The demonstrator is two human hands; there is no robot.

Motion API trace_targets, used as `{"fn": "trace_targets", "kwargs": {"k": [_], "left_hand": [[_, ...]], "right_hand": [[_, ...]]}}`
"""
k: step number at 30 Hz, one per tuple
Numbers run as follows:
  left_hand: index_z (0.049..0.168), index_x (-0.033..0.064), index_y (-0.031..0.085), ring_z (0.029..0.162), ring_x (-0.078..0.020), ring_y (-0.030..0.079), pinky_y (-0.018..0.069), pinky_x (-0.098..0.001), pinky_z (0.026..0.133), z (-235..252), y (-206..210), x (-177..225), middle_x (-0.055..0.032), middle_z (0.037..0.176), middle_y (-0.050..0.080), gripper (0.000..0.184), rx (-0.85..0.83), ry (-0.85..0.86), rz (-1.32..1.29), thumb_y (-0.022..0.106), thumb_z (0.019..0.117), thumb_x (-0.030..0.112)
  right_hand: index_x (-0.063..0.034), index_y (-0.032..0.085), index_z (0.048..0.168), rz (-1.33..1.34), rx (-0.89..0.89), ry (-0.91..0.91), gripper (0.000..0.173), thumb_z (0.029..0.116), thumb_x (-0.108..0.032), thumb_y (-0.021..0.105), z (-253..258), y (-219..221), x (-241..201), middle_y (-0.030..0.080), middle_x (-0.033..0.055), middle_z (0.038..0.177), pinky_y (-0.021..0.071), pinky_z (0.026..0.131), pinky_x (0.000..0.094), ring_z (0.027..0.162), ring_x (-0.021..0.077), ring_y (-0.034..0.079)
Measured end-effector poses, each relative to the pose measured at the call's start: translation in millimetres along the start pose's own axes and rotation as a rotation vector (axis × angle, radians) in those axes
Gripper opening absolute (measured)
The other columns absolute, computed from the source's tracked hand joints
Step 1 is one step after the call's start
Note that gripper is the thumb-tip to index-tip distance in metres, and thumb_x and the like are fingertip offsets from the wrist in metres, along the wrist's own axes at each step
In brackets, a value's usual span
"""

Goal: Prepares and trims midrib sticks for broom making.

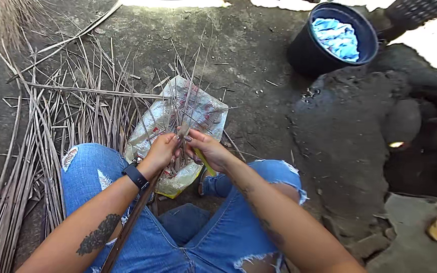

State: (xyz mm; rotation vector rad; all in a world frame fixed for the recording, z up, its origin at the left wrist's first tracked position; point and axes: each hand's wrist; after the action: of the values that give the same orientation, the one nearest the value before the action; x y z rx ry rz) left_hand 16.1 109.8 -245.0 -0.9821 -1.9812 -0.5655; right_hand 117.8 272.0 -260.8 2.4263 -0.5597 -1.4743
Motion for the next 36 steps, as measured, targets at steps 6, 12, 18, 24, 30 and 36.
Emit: {"fn": "trace_targets", "kwargs": {"k": [6,12,18,24,30,36], "left_hand": [[0.102,0.0073,0.056,0.041,-0.003,0.034,0.0291,-0.0155,0.039,1,-2,2,0.0012,0.06,0.046,0.032,-0.06,-0.043,-0.125,0.035,0.1136,0.028],[0.091,0.0103,0.05,0.04,-0.0001,0.028,0.0249,-0.0134,0.037,-3,-8,9,0.0061,0.056,0.035,0.034,-0.18,-0.125,-0.34,0.03,0.1142,0.026],[0.089,0.0115,0.049,0.04,0.0016,0.03,0.0265,-0.0119,0.037,0,-21,14,0.0078,0.056,0.035,0.038,-0.391,-0.183,-0.452,0.025,0.1143,0.025],[0.089,0.0121,0.05,0.039,0.0045,0.028,0.0261,-0.0088,0.036,-5,-27,13,0.008,0.058,0.036,0.036,-0.495,-0.218,-0.58,0.026,0.1134,0.024],[0.089,0.0118,0.049,0.039,0.0037,0.029,0.0254,-0.0096,0.036,-1,-23,8,0.008,0.058,0.036,0.035,-0.461,-0.235,-0.573,0.028,0.1136,0.025],[0.087,0.0111,0.048,0.039,0.0,0.029,0.0256,-0.0135,0.037,1,-14,15,0.007,0.055,0.034,0.035,-0.334,-0.21,-0.33,0.027,0.1136,0.02]], "right_hand": [[-0.0156,0.055,0.142,-0.061,0.016,0.004,0.035,0.1078,-0.02,0.05,-1,-1,-2,0.05,0.0006,0.064,0.034,0.041,0.0143,0.044,0.0018,0.039],[-0.0134,0.06,0.13,-0.11,-0.022,-0.012,0.025,0.1064,-0.018,0.052,-2,-4,-5,0.049,0.0004,0.061,0.0333,0.04,0.014,0.042,0.0018,0.039],[-0.0141,0.057,0.141,-0.196,-0.052,-0.038,0.036,0.1053,-0.013,0.054,-5,-9,-6,0.048,-0.0002,0.06,0.0321,0.04,0.0138,0.042,0.0008,0.037],[-0.0105,0.064,0.126,-0.313,-0.059,-0.086,0.023,0.1039,-0.014,0.058,-5,-14,-8,0.05,-0.0017,0.063,0.0338,0.044,0.0158,0.047,0.002,0.04],[-0.0118,0.067,0.129,-0.62,0.105,-0.238,0.028,0.1017,-0.018,0.064,-1,-14,-7,0.062,0.0018,0.077,0.0435,0.054,0.0232,0.056,0.0068,0.049],[-0.0165,0.069,0.128,-0.892,0.227,-0.225,0.029,0.1021,-0.028,0.065,1,-14,-7,0.069,0.0059,0.086,0.0532,0.067,0.0435,0.068,0.0181,0.062]]}}
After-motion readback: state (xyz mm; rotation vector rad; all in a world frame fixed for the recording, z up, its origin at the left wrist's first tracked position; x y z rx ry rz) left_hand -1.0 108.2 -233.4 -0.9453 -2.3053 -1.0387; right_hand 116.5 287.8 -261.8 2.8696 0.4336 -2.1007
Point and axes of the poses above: each hand's wrist, its own z-axis towards the middle knuckle, its own y-axis out of the palm, x = y × z
